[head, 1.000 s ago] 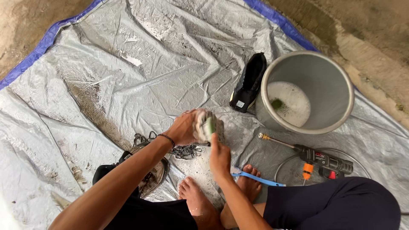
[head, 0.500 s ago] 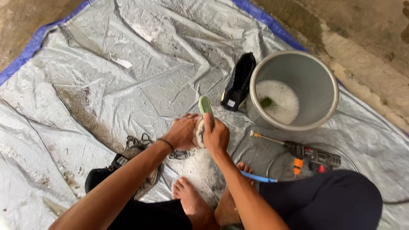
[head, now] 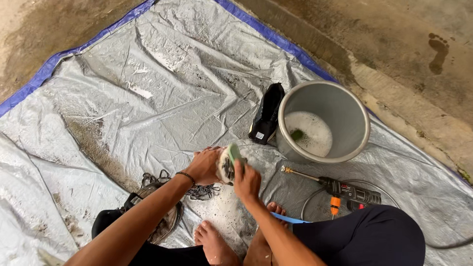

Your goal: The person scrubs a pair of hiking boots and a pair of sneakers using a green brush and soapy water from a bucket. They clean the soles, sides, and uppers of the shoes, occasionally dipping the brush into the bucket to reload soap.

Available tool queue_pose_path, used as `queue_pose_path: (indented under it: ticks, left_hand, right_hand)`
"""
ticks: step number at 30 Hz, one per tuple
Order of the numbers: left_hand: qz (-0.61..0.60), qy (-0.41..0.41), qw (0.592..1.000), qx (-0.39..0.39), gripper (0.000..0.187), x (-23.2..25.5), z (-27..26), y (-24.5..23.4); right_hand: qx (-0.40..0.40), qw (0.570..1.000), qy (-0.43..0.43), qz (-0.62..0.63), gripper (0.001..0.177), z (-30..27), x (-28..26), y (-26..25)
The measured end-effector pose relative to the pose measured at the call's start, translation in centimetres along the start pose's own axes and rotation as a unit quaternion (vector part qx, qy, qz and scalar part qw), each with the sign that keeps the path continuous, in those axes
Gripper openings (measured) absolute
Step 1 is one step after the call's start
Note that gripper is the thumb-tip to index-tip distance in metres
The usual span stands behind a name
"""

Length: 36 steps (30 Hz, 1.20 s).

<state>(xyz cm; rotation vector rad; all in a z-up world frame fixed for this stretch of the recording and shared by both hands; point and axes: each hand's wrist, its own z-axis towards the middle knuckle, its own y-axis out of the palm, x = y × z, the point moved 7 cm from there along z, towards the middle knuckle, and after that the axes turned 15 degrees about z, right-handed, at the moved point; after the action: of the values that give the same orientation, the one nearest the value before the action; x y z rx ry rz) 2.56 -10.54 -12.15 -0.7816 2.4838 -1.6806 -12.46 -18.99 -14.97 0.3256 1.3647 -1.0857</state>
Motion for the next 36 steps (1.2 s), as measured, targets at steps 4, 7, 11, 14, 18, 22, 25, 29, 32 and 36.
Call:
queue_pose_path:
  ticks: [4, 7, 11, 14, 18, 22, 25, 29, 32, 36]
  left_hand:
    - [0.029, -0.003, 1.000, -0.004, 0.097, 0.8, -0.7, -0.4]
    - [-0.006, -0.020, 1.000, -0.013, 0.099, -0.4, -0.3, -1.4]
    - [-0.067, -0.020, 0.997, -0.043, 0.077, -0.2, -1.2, -1.5]
    - [-0.048, -0.029, 0.997, -0.045, 0.076, 1.6, -2.3, -5.3]
    - [-0.023, -0.032, 0.998, -0.040, 0.074, -0.1, -0.9, -1.8]
    - [0.048, -0.030, 0.998, -0.029, 0.100, -0.2, -0.5, -2.9]
    - [0.090, -0.007, 0.996, -0.016, 0.117, -0.1, -0.7, 0.2]
    - [-0.023, 0.000, 0.999, 0.036, 0.082, -0.6, -1.0, -2.5]
    - [-0.049, 0.026, 0.996, 0.063, 0.100, -1.3, -0.1, -1.1]
    - [-0.008, -0.017, 1.000, 0.020, 0.107, -2.3, 0.4, -1.0]
  right_hand:
    - [0.007, 0.998, -0.043, 0.037, 0.061, 1.8, -2.8, 0.2]
    - [-0.016, 0.998, -0.030, 0.043, 0.062, -1.4, 1.2, 0.0]
    - [-0.023, 0.998, 0.028, 0.051, 0.063, -4.7, 5.2, -1.5]
    - [-0.010, 0.993, 0.028, 0.111, 0.061, -1.8, -0.9, -0.3]
    - [-0.061, 0.994, -0.003, 0.087, 0.062, -2.9, 2.2, 2.1]
    - [-0.006, 0.997, -0.071, 0.011, 0.051, -3.1, 4.0, 3.0]
    - [0.000, 0.999, -0.004, 0.040, 0.058, -6.8, -0.3, 1.4]
    - [-0.025, 0.998, 0.054, -0.030, 0.063, -7.1, 4.6, 2.3]
    - [0.009, 0.992, 0.113, 0.051, 0.065, -6.3, 2.1, 0.9]
    - [0.003, 0.975, 0.211, 0.068, 0.075, -3.9, 0.6, 1.6]
